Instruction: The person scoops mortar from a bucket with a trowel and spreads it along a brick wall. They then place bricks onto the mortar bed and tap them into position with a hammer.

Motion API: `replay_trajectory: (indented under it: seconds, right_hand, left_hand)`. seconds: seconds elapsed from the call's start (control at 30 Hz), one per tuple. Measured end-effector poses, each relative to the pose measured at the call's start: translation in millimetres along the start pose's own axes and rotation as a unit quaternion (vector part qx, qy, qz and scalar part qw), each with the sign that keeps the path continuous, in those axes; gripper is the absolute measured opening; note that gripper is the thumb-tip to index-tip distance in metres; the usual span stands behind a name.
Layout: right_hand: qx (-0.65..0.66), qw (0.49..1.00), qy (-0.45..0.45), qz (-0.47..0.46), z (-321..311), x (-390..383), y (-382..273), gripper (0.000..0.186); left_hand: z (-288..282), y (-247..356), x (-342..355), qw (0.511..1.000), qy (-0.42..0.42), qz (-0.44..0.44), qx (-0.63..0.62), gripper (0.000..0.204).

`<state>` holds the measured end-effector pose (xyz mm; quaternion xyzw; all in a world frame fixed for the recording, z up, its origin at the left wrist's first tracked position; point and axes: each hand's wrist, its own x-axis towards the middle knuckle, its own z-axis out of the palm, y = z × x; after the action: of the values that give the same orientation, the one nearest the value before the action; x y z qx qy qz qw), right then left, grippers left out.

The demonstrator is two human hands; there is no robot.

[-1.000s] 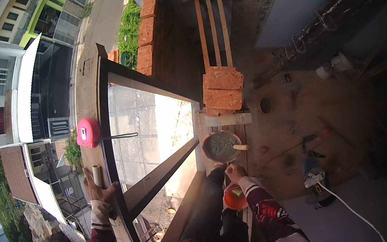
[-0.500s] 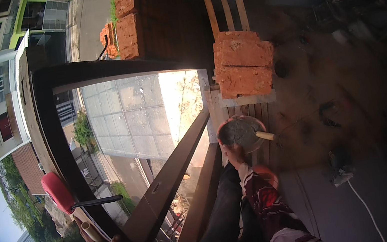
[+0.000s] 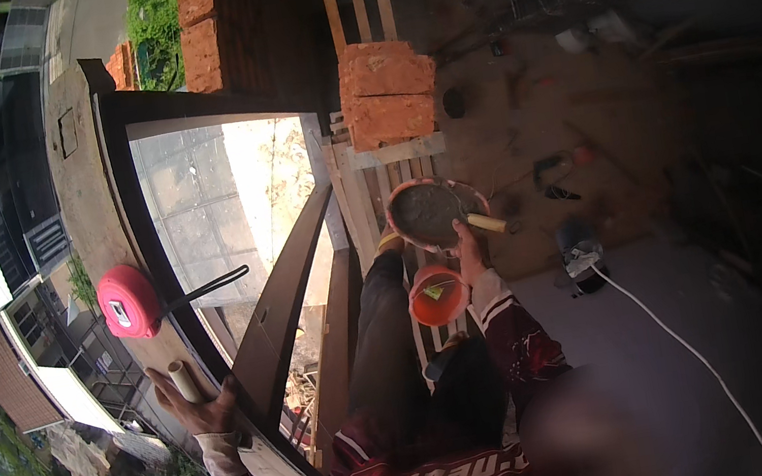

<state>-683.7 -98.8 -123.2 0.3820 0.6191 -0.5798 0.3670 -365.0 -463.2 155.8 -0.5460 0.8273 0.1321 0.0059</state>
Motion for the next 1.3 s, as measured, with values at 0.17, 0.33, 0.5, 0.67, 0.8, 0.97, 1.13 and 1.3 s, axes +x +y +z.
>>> replay_trajectory:
  seconds: [0.17,0.33,0.5,0.67,0.8,0.97,1.13,1.3]
  right_hand:
    - [0.087,0.994,0.000,-0.068,-37,-108,-91,0.025]
    - [0.147,0.983,-0.024,-0.105,-60,-204,-160,0.022]
    - [0.210,0.965,-0.057,-0.147,-80,-274,-203,0.027]
    - [0.213,0.961,-0.063,-0.163,-100,-314,-212,0.025]
    - [0.215,0.956,-0.103,-0.170,-110,-313,-221,0.026]
    - [0.205,0.966,-0.092,-0.131,-117,-288,-223,0.030]
    - [0.197,0.974,-0.056,-0.101,-123,-256,-207,0.032]
    - [0.235,0.971,0.016,-0.049,-133,-220,-191,0.032]
  left_hand:
    - [-1,1,-1,1.000,-0.010,-0.020,-0.004,0.139]
    - [-2,10,0,0.997,-0.010,-0.048,0.055,0.138]
    - [-5,13,3,0.992,-0.043,-0.084,0.089,0.139]
    - [-8,17,2,0.987,-0.060,-0.107,0.101,0.140]
    - [-15,28,-1,0.985,-0.064,-0.124,0.102,0.135]
    - [-24,39,-3,0.984,-0.068,-0.144,0.081,0.132]
    - [-28,41,-3,0.986,-0.065,-0.141,0.066,0.130]
    - [-29,39,-2,0.988,-0.071,-0.129,0.055,0.130]
